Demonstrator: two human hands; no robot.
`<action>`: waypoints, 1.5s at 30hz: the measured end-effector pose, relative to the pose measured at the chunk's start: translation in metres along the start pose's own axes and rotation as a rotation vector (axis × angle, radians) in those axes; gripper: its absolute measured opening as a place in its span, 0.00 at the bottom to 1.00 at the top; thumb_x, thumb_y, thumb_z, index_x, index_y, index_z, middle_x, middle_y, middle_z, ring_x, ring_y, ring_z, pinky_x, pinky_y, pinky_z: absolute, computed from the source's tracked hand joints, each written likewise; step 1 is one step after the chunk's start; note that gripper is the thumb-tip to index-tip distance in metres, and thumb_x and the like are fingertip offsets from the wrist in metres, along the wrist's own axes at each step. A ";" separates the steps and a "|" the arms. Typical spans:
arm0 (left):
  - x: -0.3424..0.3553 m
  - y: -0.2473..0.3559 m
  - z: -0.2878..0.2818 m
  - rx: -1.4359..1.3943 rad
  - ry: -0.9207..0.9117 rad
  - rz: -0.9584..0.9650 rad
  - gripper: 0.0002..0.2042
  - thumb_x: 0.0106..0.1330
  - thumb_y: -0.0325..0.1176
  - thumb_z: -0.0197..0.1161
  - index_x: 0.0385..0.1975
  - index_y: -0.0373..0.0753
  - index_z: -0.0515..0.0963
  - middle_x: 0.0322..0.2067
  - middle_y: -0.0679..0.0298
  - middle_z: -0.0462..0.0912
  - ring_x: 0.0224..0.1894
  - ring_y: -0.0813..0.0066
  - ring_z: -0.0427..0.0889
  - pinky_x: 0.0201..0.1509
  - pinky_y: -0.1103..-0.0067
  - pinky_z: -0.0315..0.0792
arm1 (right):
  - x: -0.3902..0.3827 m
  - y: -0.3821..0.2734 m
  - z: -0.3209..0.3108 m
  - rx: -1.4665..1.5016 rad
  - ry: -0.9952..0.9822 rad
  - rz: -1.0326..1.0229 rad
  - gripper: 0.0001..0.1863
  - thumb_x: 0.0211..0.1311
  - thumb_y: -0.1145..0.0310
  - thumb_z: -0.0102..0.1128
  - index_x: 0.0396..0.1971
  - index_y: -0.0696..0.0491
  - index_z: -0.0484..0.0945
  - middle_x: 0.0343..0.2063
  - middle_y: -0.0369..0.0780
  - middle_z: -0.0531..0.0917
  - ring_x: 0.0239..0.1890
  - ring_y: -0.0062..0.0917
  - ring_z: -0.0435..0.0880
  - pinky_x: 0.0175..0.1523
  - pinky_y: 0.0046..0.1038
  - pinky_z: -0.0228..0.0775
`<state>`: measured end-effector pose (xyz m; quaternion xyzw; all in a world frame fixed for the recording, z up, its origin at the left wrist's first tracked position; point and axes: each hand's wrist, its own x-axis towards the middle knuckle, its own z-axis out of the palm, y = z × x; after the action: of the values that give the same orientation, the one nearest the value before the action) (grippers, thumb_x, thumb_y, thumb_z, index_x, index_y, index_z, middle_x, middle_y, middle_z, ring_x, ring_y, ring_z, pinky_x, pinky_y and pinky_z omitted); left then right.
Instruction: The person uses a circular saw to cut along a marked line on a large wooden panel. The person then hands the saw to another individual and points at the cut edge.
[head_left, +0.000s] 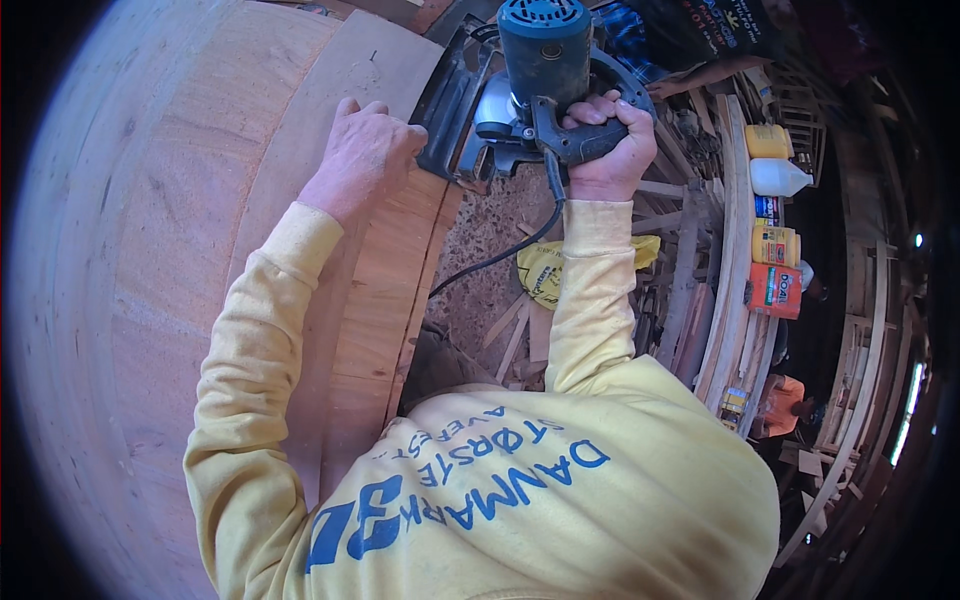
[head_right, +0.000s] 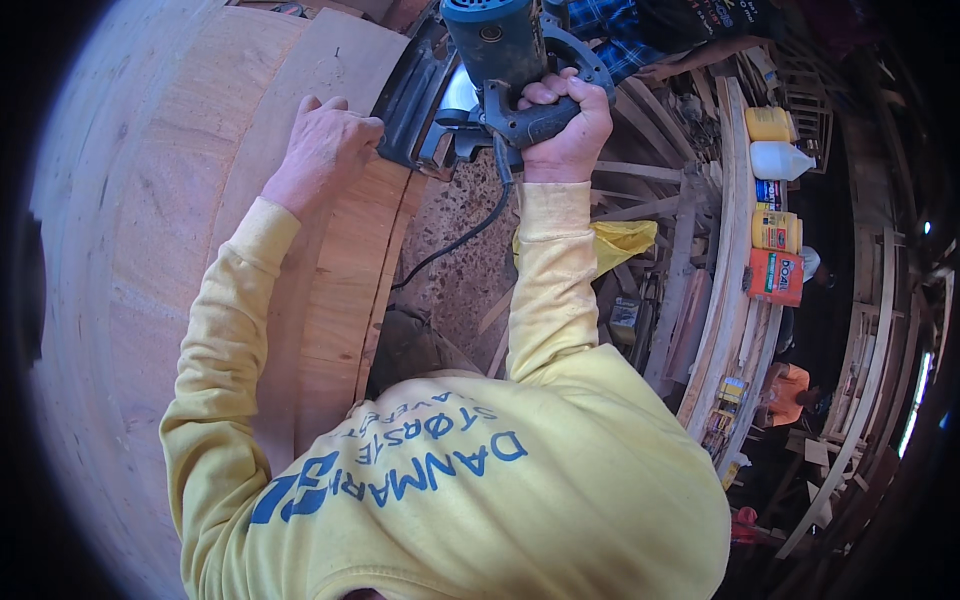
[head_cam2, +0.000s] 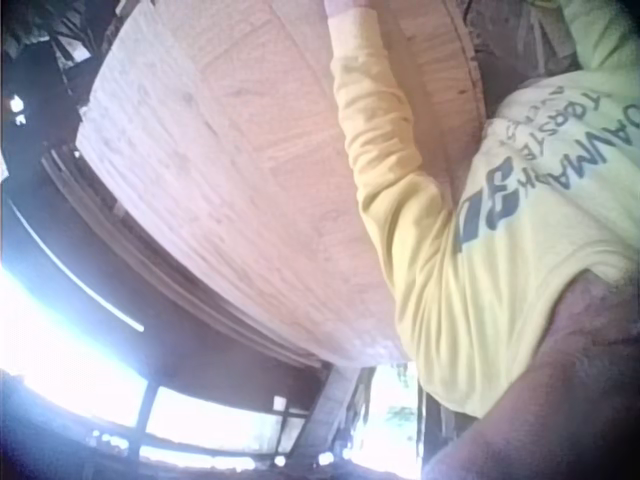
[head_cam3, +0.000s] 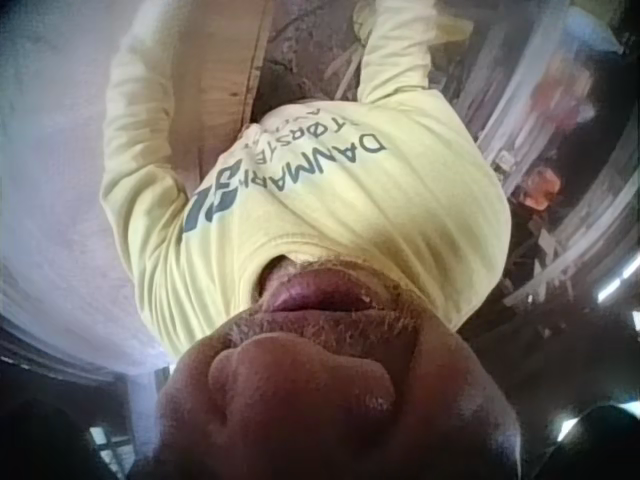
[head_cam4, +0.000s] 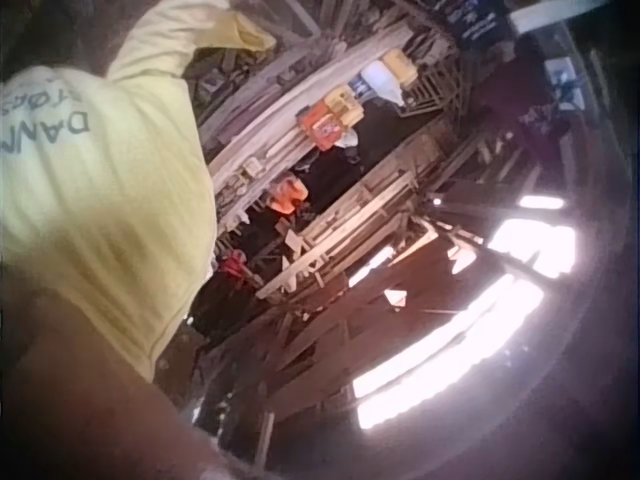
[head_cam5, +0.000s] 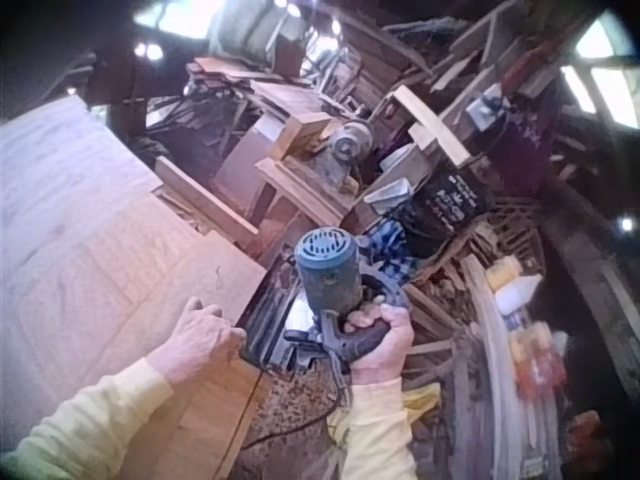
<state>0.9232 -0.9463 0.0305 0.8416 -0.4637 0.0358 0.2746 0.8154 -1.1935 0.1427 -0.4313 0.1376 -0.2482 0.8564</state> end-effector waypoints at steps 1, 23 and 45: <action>0.001 0.000 0.000 -0.005 -0.012 -0.004 0.06 0.54 0.30 0.71 0.25 0.45 0.79 0.25 0.67 0.84 0.40 0.65 0.79 0.50 0.66 0.63 | 0.000 0.000 0.000 0.000 0.001 -0.002 0.10 0.56 0.65 0.60 0.38 0.48 0.73 0.26 0.31 0.72 0.29 0.22 0.76 0.38 0.30 0.69; 0.002 0.007 0.002 0.009 -0.017 -0.006 0.07 0.55 0.32 0.72 0.25 0.46 0.78 0.25 0.69 0.83 0.39 0.65 0.79 0.49 0.66 0.63 | 0.001 -0.004 -0.011 -0.022 -0.022 -0.011 0.15 0.60 0.64 0.57 0.45 0.53 0.74 0.28 0.31 0.74 0.30 0.21 0.76 0.41 0.30 0.69; 0.002 0.017 0.001 -0.043 0.027 0.020 0.07 0.55 0.31 0.70 0.25 0.46 0.76 0.23 0.69 0.78 0.36 0.64 0.75 0.46 0.66 0.62 | -0.007 -0.009 -0.018 0.036 -0.041 0.031 0.15 0.59 0.65 0.59 0.46 0.52 0.75 0.30 0.32 0.75 0.33 0.22 0.76 0.45 0.30 0.69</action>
<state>0.9109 -0.9552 0.0377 0.8301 -0.4693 0.0397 0.2986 0.7983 -1.2060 0.1392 -0.4187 0.1224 -0.2282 0.8704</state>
